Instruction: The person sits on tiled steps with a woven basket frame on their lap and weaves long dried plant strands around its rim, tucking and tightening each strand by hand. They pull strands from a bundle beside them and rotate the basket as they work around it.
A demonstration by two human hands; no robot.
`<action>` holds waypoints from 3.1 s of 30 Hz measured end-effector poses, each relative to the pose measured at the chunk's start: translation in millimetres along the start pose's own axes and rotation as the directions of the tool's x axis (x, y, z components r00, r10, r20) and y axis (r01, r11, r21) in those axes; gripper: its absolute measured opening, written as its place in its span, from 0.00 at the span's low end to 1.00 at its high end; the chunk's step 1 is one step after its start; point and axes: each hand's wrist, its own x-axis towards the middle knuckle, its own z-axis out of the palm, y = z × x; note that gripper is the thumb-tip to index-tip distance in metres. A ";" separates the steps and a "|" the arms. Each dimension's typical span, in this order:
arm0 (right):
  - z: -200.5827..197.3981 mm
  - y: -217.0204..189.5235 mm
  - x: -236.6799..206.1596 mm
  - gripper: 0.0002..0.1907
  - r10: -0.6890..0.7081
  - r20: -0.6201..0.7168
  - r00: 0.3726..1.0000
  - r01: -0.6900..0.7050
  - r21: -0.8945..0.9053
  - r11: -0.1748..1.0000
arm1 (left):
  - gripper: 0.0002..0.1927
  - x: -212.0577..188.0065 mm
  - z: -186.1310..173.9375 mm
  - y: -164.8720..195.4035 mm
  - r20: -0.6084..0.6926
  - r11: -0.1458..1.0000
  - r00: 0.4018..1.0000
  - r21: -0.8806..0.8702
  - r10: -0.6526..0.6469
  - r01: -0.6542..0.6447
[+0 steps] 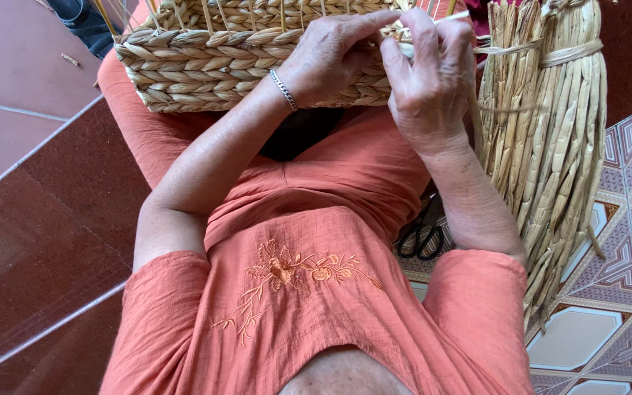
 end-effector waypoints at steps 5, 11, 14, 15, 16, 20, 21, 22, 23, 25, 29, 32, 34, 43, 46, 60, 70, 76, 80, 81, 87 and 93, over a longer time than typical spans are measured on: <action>7.5 26.3 18.0 0.01 0.050 0.320 0.946 -0.077 0.074 0.994 | 0.38 1.9 18.0 -1.4 -0.089 0.990 0.992 0.098 -0.090 0.099; 12.2 84.6 34.6 0.04 -0.001 0.844 0.536 -0.794 0.504 0.340 | 0.44 0.3 27.1 7.2 -0.101 0.981 0.992 0.169 -0.075 0.091; 19.2 100.3 23.0 0.05 -0.076 0.864 0.498 -0.866 0.500 0.006 | 0.48 5.0 39.0 12.2 -0.255 0.954 0.967 0.286 -0.016 0.091; 20.2 104.0 16.2 0.07 -0.067 0.846 0.529 -0.849 0.527 -0.051 | 0.47 6.1 42.0 11.7 -0.261 0.949 0.965 0.296 -0.027 0.106; 21.1 107.0 9.1 0.08 -0.056 0.829 0.557 -0.829 0.549 -0.110 | 0.47 6.3 45.1 10.6 -0.264 0.944 0.964 0.305 -0.041 0.123; 20.0 110.1 -9.2 0.08 0.045 0.768 0.639 -0.765 0.628 0.142 | 0.49 -0.7 50.9 3.3 -0.220 0.923 0.975 0.381 0.029 0.059; 18.1 106.4 -11.6 0.07 0.081 0.730 0.678 -0.721 0.641 0.261 | 0.47 -2.4 50.7 1.7 -0.258 0.933 0.964 0.357 0.056 0.042; 15.6 100.9 -13.1 0.07 0.111 0.688 0.718 -0.670 0.639 0.377 | 0.45 -4.4 50.1 1.1 -0.297 0.943 0.952 0.332 0.081 0.023; 14.0 92.9 -13.4 0.07 0.132 0.648 0.750 -0.630 0.639 0.442 | 0.43 -6.0 48.1 0.5 -0.334 0.952 0.937 0.307 0.103 0.005; 10.8 73.5 -13.0 0.09 0.164 0.561 0.811 -0.543 0.618 0.569 | 0.30 -9.5 42.5 2.4 -0.327 0.979 0.945 0.187 -0.011 0.077; 13.2 41.3 -6.7 0.13 0.103 0.354 0.929 -0.308 0.590 0.747 | 0.12 -17.0 29.7 14.3 -0.292 0.989 0.956 0.145 0.016 0.027; 20.8 33.7 -3.7 0.09 0.100 0.324 0.941 -0.286 0.601 0.746 | 0.12 -19.2 25.0 23.6 -0.288 0.982 0.953 0.187 0.092 -0.038; 26.8 35.4 -4.7 0.07 0.121 0.307 0.944 -0.287 0.584 0.759 | 0.10 -17.5 24.5 26.2 -0.268 0.976 0.958 0.215 0.102 -0.044; 54.1 28.8 -16.8 0.07 0.151 0.209 0.966 -0.232 0.450 0.862 | 0.10 -28.7 15.4 16.1 -0.210 0.967 0.960 0.215 0.184 -0.139; 57.1 20.5 -21.5 0.12 0.094 0.071 0.993 -0.112 0.333 0.936 | 0.12 -23.6 17.1 10.0 -0.194 0.978 0.971 0.177 0.142 -0.108; 39.7 26.2 -42.1 0.12 0.201 0.094 0.975 -0.219 0.251 0.943 | 0.16 29.1 38.9 -17.2 -0.235 0.868 0.963 0.441 -0.134 0.228; -13.4 7.6 -66.4 0.09 0.285 0.398 0.872 -0.464 0.487 0.740 | 0.24 12.3 44.5 -24.6 -0.266 0.822 0.963 0.555 0.035 0.123; -32.5 18.3 -54.2 0.08 0.311 0.483 0.818 -0.567 0.592 0.573 | 0.14 10.6 40.9 -15.9 -0.108 0.874 0.987 0.484 0.117 -0.051; -47.7 30.2 -40.4 0.11 0.344 0.566 0.749 -0.656 0.562 0.504 | 0.22 2.3 27.8 2.4 -0.043 0.912 0.993 0.403 0.105 -0.079; -49.2 34.5 -35.0 0.11 0.372 0.609 0.701 -0.702 0.495 0.512 | 0.23 -1.4 25.9 8.0 -0.018 0.912 0.993 0.398 0.114 -0.098; -36.5 26.5 -10.1 0.05 0.078 -0.048 0.996 -0.083 -0.100 0.992 | 0.13 2.3 34.8 18.5 -0.040 0.898 0.990 0.427 0.132 -0.103; -9.9 13.5 -7.4 0.05 0.176 -0.041 0.984 -0.150 0.353 0.924 | 0.08 4.7 33.8 7.3 -0.149 0.988 0.988 0.142 -0.035 0.056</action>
